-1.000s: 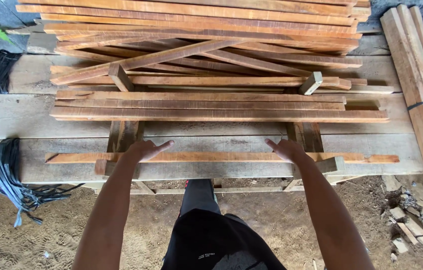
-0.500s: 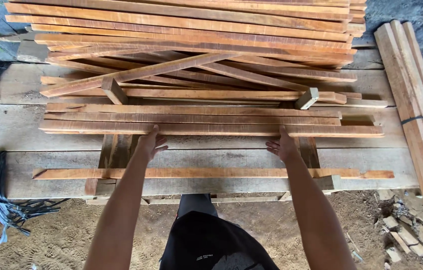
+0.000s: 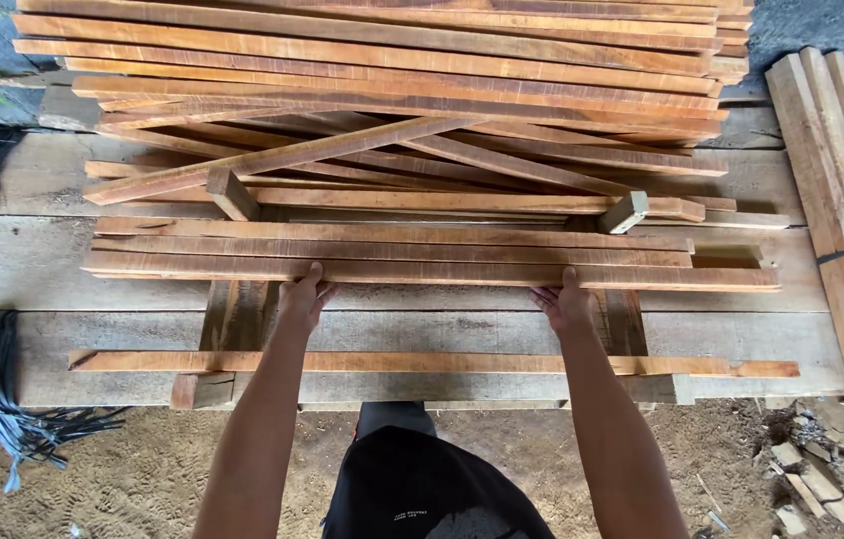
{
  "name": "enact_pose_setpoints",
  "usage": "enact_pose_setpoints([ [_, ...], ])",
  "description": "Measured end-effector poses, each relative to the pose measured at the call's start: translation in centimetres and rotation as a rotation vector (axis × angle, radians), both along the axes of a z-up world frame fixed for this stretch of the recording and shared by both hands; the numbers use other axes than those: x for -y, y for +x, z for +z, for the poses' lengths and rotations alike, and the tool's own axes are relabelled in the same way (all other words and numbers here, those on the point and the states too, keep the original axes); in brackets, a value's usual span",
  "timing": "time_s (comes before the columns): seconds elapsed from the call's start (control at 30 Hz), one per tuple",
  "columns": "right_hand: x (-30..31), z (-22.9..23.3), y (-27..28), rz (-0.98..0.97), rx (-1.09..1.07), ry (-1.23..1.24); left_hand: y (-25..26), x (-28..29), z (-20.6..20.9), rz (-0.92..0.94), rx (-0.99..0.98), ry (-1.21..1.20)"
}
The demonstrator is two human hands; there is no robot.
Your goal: Bundling long wooden planks together using rubber straps.
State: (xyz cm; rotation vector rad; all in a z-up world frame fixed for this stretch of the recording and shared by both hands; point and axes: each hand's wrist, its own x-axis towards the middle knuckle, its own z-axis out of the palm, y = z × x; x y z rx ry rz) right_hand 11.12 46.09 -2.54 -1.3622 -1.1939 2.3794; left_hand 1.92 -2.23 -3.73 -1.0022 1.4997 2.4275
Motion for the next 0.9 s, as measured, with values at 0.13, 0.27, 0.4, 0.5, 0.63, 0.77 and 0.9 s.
enact_pose_setpoints([
  [0.13,-0.8,-1.9,-0.2,-0.020,-0.029,-0.026,-0.5,0.3,-1.6,0.008,-0.023,0.003],
  [0.27,-0.8,-0.9,-0.3,-0.046,-0.063,-0.060,-0.7,0.2,-3.2,0.056,-0.033,0.063],
  [0.4,-0.5,-0.3,0.2,-0.063,-0.052,-0.078,-0.6,0.4,-5.3,0.062,-0.030,0.074],
  [0.5,-1.1,-2.5,0.3,-0.053,-0.073,-0.055,0.6,0.4,-4.6,0.054,-0.025,0.059],
  [0.63,-2.7,-5.2,0.1,-0.074,-0.078,-0.092,0.4,0.0,-3.9,0.059,-0.017,0.066],
  [0.77,-2.6,-5.3,0.6,-0.083,-0.087,-0.114,1.1,0.0,-3.5,0.044,-0.026,0.047],
  [0.9,-0.6,-2.1,2.5,-0.068,-0.042,-0.088,3.0,0.1,-2.7,0.068,-0.027,0.007],
])
